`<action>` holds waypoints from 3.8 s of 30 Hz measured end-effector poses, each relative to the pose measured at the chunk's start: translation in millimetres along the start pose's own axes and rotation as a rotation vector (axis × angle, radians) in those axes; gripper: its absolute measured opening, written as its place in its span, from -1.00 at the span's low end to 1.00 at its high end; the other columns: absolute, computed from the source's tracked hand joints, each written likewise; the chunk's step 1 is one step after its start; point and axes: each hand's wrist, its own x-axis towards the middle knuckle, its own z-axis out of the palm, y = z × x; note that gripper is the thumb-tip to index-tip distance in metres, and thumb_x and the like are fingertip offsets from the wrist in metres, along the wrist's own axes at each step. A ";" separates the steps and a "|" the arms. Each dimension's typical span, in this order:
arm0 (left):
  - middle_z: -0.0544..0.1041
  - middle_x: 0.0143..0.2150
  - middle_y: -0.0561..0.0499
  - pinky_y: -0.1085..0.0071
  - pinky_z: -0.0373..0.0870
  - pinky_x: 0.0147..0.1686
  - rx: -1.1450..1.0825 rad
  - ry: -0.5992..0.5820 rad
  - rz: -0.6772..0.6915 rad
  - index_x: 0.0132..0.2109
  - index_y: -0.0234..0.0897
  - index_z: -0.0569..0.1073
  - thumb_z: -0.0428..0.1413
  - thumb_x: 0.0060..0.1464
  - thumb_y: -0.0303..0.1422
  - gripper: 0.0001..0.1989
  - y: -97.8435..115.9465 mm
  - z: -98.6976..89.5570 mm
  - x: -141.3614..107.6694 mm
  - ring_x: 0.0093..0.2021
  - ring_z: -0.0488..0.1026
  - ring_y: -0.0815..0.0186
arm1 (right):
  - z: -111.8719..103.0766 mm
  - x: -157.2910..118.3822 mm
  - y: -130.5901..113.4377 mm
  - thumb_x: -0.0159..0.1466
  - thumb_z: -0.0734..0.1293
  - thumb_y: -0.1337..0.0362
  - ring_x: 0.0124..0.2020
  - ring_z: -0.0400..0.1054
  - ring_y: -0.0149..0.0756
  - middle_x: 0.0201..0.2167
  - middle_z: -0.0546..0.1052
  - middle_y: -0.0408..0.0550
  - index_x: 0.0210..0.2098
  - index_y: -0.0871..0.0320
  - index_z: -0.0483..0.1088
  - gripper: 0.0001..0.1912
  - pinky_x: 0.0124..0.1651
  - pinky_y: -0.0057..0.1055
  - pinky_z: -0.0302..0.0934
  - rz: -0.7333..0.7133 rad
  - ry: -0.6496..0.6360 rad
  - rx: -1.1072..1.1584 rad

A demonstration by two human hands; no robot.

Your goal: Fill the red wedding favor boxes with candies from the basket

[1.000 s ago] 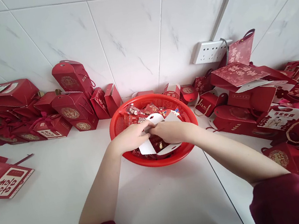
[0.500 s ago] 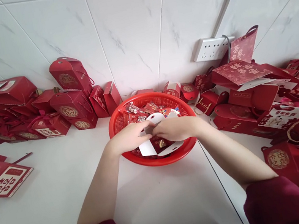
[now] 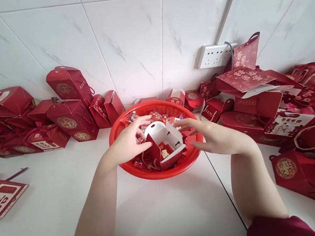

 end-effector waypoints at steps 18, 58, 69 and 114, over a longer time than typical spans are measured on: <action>0.47 0.23 0.09 0.28 0.40 0.07 0.252 -0.129 0.008 0.04 -0.06 0.56 0.09 0.20 -0.20 -0.69 -8.3 8.7 -2.0 0.02 0.51 0.19 | 44.7 32.6 -13.1 0.24 0.43 0.24 0.09 0.32 -0.02 0.06 0.40 0.07 -0.01 0.10 0.27 -0.62 -0.29 -0.26 0.30 0.230 0.165 -0.314; 0.47 0.15 -0.10 0.15 0.39 0.12 -0.284 0.160 0.039 0.03 -0.21 0.40 0.08 0.20 -0.07 -0.62 6.9 14.6 29.1 0.14 0.43 0.11 | 33.2 45.2 7.2 0.36 0.31 0.02 0.12 0.39 -0.19 0.14 0.46 -0.03 0.09 0.03 0.36 -0.62 0.15 -0.17 0.33 -0.089 0.309 0.537; 0.04 0.46 -0.09 0.02 0.21 0.31 0.136 0.292 0.075 0.46 0.08 -0.10 0.24 0.07 -0.29 -0.05 29.6 44.9 13.6 0.44 0.04 0.00 | 54.8 52.0 -4.7 0.33 0.33 -0.03 0.26 0.20 0.07 0.29 0.25 0.13 0.13 0.02 0.35 -0.54 0.26 0.08 0.21 -0.107 0.728 -0.211; 0.27 0.25 -0.04 0.10 0.29 0.28 0.199 0.261 0.428 0.20 0.02 0.45 0.38 -0.06 -0.14 -0.35 19.3 8.5 4.5 0.30 0.26 0.05 | 25.6 40.4 7.1 0.29 0.30 -0.21 0.33 0.14 0.06 0.28 0.23 0.13 0.09 0.03 0.43 -0.44 0.35 0.05 0.09 -0.477 0.492 0.090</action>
